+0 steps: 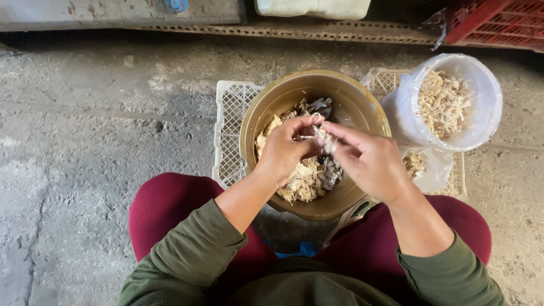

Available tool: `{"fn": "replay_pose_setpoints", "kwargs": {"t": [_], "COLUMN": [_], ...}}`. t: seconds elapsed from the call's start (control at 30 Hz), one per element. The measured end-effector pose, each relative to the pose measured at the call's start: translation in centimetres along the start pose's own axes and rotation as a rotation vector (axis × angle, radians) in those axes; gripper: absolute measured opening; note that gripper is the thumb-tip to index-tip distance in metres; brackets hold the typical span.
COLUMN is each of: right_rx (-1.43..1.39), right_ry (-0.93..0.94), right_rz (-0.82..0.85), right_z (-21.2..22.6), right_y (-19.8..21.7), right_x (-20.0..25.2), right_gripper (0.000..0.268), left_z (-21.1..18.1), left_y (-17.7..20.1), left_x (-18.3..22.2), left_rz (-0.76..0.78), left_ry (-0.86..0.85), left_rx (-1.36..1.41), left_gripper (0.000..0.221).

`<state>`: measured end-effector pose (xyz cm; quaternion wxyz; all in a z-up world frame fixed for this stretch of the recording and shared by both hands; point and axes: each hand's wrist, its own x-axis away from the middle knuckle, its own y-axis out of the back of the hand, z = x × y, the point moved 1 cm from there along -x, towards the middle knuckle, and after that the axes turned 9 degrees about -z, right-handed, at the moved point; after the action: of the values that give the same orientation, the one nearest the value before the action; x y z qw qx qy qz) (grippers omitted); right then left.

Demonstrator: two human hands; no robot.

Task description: The person sits on the floor and uses both hands to pull apart cooked chicken pieces, separating the meat into shreds. The shredded meat is placed into a white bucket, while the bones and remaining scraps are left in a brown bowl.

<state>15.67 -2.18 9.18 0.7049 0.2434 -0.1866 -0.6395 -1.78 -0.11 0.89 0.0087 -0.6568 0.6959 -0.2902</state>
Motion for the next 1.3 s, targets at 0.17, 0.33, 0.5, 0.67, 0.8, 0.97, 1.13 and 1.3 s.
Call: {"fn": "replay_pose_setpoints", "kwargs": {"t": [0.17,0.33,0.5,0.67,0.8,0.97,1.13,1.3], "right_rx": [0.267,0.3,0.273,0.16,-0.206,-0.029,0.142,0.219], "right_ry": [0.449,0.382,0.276,-0.108,-0.23,-0.187,0.282,0.028], "right_rz": [-0.116,-0.183,-0.221,-0.186,-0.161,-0.092,-0.181,-0.192], "right_z": [1.2,0.7,-0.3,-3.0,-4.2,-2.8,-1.2,-2.2], "right_y": [0.0,0.6,0.8,1.1,1.8,1.8,1.0,1.5], "right_x": [0.5,0.8,1.2,0.4,-0.7,-0.1,1.1,0.5], "right_gripper": [0.038,0.037,0.033,0.022,0.024,0.035,0.042,0.025], "left_z": [0.8,1.3,1.3,1.2,1.0,1.9,3.0,2.0], "left_y": [-0.5,-0.9,-1.7,-2.4,-2.1,-1.6,-1.7,-2.0], "left_x": [-0.4,-0.8,-0.8,-0.7,-1.1,-1.9,-2.1,-1.7], "left_rz": [0.052,0.081,0.134,0.139,0.15,0.108,0.102,0.18], "left_ry": [0.089,0.09,0.101,0.143,0.131,0.141,0.114,0.092], "left_rx": [0.066,0.066,0.123,0.081,0.125,0.034,0.021,-0.005], "left_gripper": [0.026,0.02,0.017,0.014,0.014,0.011,0.009,0.009]}}
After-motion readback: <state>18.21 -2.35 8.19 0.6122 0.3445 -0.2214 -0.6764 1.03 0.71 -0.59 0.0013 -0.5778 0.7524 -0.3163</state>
